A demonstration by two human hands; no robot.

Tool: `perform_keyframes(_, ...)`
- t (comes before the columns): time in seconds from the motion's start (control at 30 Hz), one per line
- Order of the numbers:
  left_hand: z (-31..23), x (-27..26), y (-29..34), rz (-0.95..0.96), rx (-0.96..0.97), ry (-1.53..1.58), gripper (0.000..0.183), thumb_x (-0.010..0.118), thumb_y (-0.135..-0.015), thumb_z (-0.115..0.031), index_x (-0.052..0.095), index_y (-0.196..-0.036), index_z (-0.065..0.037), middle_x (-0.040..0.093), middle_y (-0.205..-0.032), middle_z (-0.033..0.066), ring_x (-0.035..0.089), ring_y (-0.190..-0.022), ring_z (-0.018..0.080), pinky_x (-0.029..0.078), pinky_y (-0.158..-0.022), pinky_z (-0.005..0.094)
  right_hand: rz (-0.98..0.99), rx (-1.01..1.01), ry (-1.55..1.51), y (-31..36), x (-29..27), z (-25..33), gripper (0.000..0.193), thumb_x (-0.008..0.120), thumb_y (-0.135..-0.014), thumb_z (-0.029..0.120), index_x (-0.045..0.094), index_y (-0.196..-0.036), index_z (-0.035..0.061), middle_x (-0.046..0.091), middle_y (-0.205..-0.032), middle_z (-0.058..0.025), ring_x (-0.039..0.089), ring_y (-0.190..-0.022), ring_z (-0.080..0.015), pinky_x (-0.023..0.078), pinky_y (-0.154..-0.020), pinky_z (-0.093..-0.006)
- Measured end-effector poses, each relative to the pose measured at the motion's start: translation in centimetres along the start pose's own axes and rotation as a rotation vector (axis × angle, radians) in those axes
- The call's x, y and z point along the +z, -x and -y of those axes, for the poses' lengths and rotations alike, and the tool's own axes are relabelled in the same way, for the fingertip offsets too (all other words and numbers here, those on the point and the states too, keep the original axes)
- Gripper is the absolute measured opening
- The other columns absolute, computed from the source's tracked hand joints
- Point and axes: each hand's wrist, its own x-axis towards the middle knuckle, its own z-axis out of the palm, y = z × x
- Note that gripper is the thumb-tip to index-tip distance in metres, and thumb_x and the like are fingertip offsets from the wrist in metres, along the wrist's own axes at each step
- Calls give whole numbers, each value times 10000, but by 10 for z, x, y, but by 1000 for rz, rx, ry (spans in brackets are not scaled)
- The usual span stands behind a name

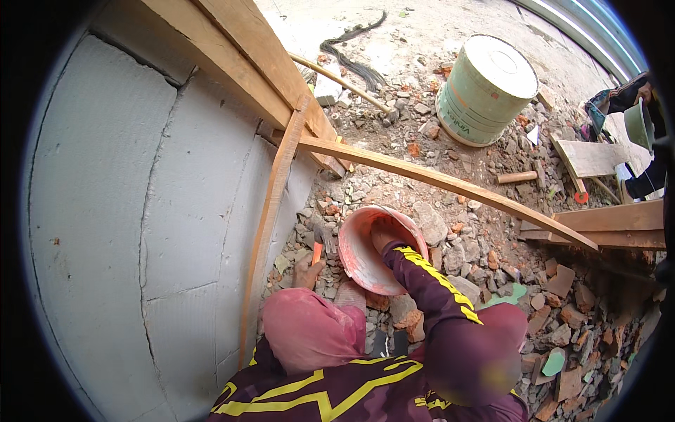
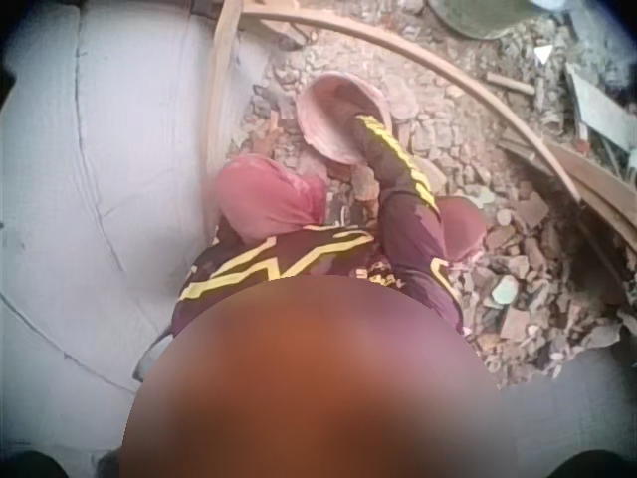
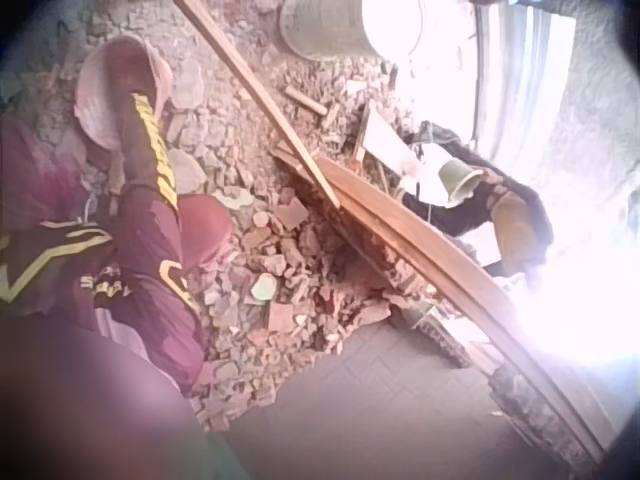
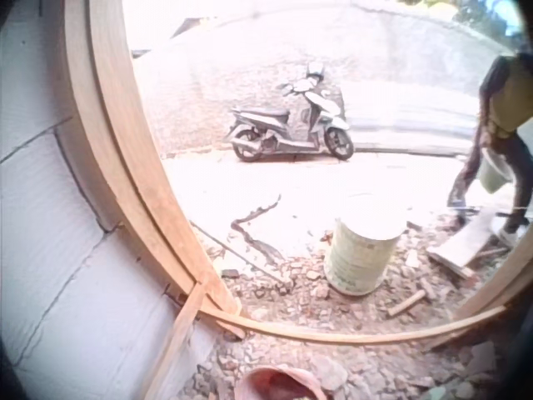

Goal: The person positions a wooden trim piece along the base of a cinder block wall and secures it by hammering nails. They repeatedly adjust the trim, retrieve nails from a bucket, and hammer them into the wall to fasten the wood.

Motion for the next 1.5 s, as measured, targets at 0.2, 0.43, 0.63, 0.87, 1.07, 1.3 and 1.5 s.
perform_keyframes(0.2,9,0,3,78,-144,102,299,641,-907,-250,626,-1106,-27,585,-754,-5,537,-625,81,458,-520,249,-15,45,-449,-2,17,-10,389,414,-934,201,616,-1247,88,618,-1214,-168,602,-1094,-351,430,-1010,-432)
perform_keyframes(0.43,80,37,-32,-270,30,-228,185,657,-885,-192,615,-961,-28,573,-623,19,536,-521,118,452,-493,296,32,-13,-396,-5,-11,-23,366,485,-905,211,604,-1226,80,632,-1145,-190,627,-1025,-368,473,-947,-447)
perform_keyframes(0.63,96,22,-40,-225,-34,-343,303,694,-878,-214,640,-1112,-28,656,-772,81,626,-685,152,501,-639,309,-87,-31,-222,36,-24,-16,387,572,-836,172,563,-1202,48,636,-1095,-227,633,-989,-392,498,-888,-460)
perform_keyframes(0.87,-39,-33,-3,284,214,-222,400,688,-901,-240,636,-1233,-23,703,-885,99,686,-819,183,543,-765,325,-280,-175,-786,83,-72,34,224,668,-805,106,638,-1024,73,675,-917,-196,663,-833,-379,537,-767,-409)
perform_keyframes(1.07,-135,-18,28,219,250,187,223,650,-936,-149,656,-1089,12,694,-954,65,658,-828,125,553,-739,254,-63,-226,-1597,77,-108,96,92,662,-886,52,652,-920,-33,677,-825,-63,644,-703,-118,532,-627,-244)
perform_keyframes(1.3,-170,-61,44,-301,537,-261,177,689,-886,-122,610,-967,14,652,-1093,130,668,-866,190,543,-713,307,-166,-312,-1402,81,-41,140,356,689,-879,189,614,-1168,-5,650,-1010,-193,658,-931,-281,538,-806,-403)
perform_keyframes(1.5,-179,-72,6,-408,801,-757,237,662,-884,-159,586,-1043,0,537,-1329,171,633,-1018,342,509,-864,407,179,-4,-615,94,88,170,795,620,-849,154,190,-1513,75,475,-1198,-343,560,-1070,-483,484,-887,-506)
